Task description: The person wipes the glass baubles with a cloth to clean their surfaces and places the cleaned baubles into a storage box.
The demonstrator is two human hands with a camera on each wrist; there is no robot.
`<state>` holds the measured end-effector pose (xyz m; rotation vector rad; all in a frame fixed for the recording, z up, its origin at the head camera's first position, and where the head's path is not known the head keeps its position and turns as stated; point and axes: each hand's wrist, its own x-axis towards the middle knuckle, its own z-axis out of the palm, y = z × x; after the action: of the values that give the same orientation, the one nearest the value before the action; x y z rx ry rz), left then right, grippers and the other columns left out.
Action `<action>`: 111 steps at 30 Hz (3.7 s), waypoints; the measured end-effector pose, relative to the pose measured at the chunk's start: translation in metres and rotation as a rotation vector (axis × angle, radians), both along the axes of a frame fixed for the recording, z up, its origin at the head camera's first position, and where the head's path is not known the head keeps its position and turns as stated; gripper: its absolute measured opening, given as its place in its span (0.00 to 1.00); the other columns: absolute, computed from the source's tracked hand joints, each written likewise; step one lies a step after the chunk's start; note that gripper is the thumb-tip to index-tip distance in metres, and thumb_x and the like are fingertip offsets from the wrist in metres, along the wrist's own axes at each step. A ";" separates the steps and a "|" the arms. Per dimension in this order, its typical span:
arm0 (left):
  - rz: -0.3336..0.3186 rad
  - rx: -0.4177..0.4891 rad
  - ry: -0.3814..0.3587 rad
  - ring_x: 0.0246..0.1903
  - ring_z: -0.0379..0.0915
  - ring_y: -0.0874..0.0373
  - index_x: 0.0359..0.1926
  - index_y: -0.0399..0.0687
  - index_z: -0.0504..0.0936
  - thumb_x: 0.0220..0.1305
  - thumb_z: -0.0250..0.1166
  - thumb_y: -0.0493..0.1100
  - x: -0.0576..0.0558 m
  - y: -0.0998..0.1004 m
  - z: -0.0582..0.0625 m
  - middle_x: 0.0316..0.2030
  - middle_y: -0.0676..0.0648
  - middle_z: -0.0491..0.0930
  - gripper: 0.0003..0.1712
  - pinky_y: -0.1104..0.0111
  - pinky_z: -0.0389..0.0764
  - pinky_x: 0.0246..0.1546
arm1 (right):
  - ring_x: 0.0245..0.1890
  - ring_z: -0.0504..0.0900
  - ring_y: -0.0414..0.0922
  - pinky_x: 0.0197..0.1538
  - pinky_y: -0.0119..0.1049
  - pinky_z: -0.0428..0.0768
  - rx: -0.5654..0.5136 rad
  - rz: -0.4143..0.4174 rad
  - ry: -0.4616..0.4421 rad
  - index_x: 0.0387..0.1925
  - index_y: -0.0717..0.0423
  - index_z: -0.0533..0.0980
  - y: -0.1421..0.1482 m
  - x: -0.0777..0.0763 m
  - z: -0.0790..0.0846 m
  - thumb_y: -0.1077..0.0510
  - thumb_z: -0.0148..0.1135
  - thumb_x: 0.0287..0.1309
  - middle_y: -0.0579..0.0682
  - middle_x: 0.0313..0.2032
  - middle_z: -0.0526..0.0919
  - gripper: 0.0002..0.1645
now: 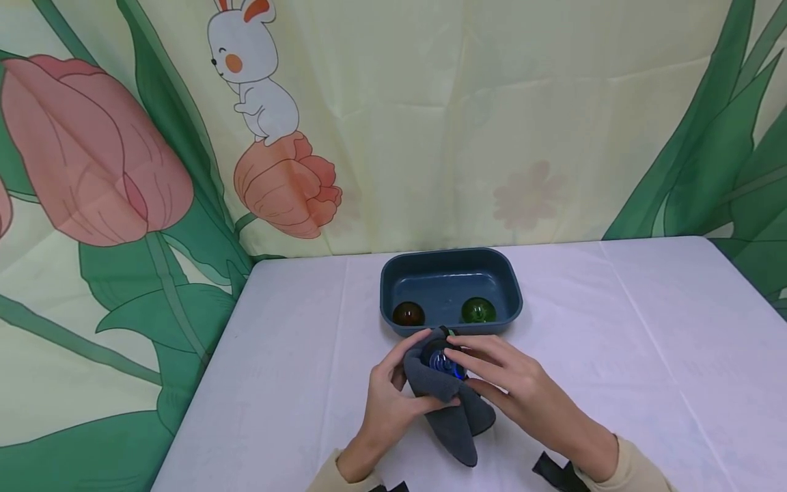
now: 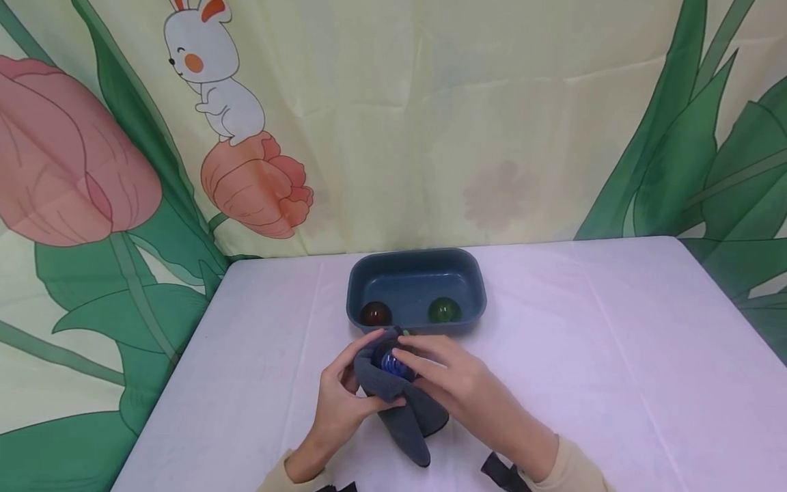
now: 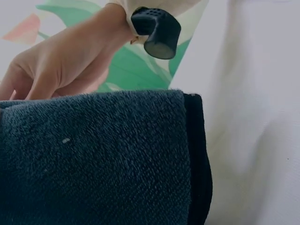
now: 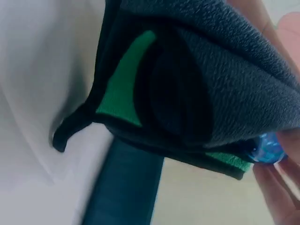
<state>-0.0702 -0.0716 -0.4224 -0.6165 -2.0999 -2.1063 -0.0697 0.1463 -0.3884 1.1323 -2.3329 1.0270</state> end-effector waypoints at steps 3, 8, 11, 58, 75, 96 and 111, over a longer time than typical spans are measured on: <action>-0.007 -0.005 0.006 0.59 0.77 0.51 0.67 0.44 0.71 0.43 0.81 0.33 0.000 0.000 0.000 0.61 0.45 0.77 0.48 0.65 0.77 0.61 | 0.59 0.78 0.44 0.58 0.22 0.76 -0.041 -0.029 -0.093 0.63 0.50 0.75 -0.002 0.001 0.000 0.55 0.67 0.61 0.49 0.61 0.77 0.28; 0.005 -0.015 -0.003 0.60 0.76 0.53 0.67 0.47 0.71 0.43 0.81 0.33 0.000 0.002 -0.001 0.61 0.45 0.77 0.48 0.66 0.76 0.62 | 0.54 0.83 0.47 0.51 0.35 0.85 -0.179 -0.015 -0.421 0.62 0.54 0.76 -0.004 -0.001 0.005 0.71 0.72 0.50 0.53 0.59 0.78 0.36; 0.013 -0.019 -0.010 0.60 0.75 0.53 0.67 0.46 0.72 0.42 0.81 0.32 0.001 0.003 0.000 0.62 0.45 0.77 0.48 0.66 0.74 0.63 | 0.54 0.83 0.49 0.50 0.37 0.85 -0.226 -0.005 -0.601 0.63 0.58 0.75 -0.002 -0.005 0.006 0.65 0.70 0.56 0.58 0.60 0.78 0.31; 0.010 -0.007 0.029 0.59 0.77 0.52 0.66 0.49 0.72 0.43 0.80 0.31 0.001 0.004 0.003 0.61 0.44 0.77 0.47 0.65 0.76 0.62 | 0.54 0.80 0.32 0.50 0.34 0.85 -0.310 -0.041 -0.521 0.60 0.58 0.77 -0.005 0.000 0.004 0.65 0.70 0.56 0.56 0.57 0.81 0.29; 0.001 -0.043 0.126 0.54 0.80 0.51 0.65 0.46 0.72 0.44 0.79 0.30 -0.002 0.002 0.002 0.58 0.40 0.79 0.45 0.63 0.80 0.57 | 0.62 0.76 0.41 0.60 0.19 0.72 -0.049 -0.047 -0.124 0.64 0.49 0.75 0.007 -0.003 0.003 0.53 0.73 0.54 0.47 0.62 0.77 0.35; -0.016 -0.007 0.019 0.60 0.76 0.52 0.66 0.43 0.71 0.44 0.80 0.31 -0.002 0.005 -0.002 0.62 0.44 0.76 0.46 0.65 0.75 0.63 | 0.54 0.83 0.40 0.50 0.33 0.85 -0.218 -0.011 -0.435 0.62 0.57 0.76 0.000 -0.002 0.003 0.67 0.71 0.54 0.55 0.57 0.80 0.32; 0.001 0.003 0.070 0.58 0.77 0.51 0.66 0.44 0.72 0.46 0.78 0.30 -0.004 0.001 0.001 0.61 0.42 0.76 0.44 0.64 0.76 0.61 | 0.55 0.83 0.47 0.52 0.32 0.84 -0.148 -0.038 -0.463 0.65 0.52 0.74 0.001 -0.005 0.012 0.63 0.72 0.54 0.53 0.61 0.77 0.35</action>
<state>-0.0743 -0.0704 -0.4218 -0.6781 -2.0598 -2.0555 -0.0744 0.1469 -0.3762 0.8593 -2.5485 1.5554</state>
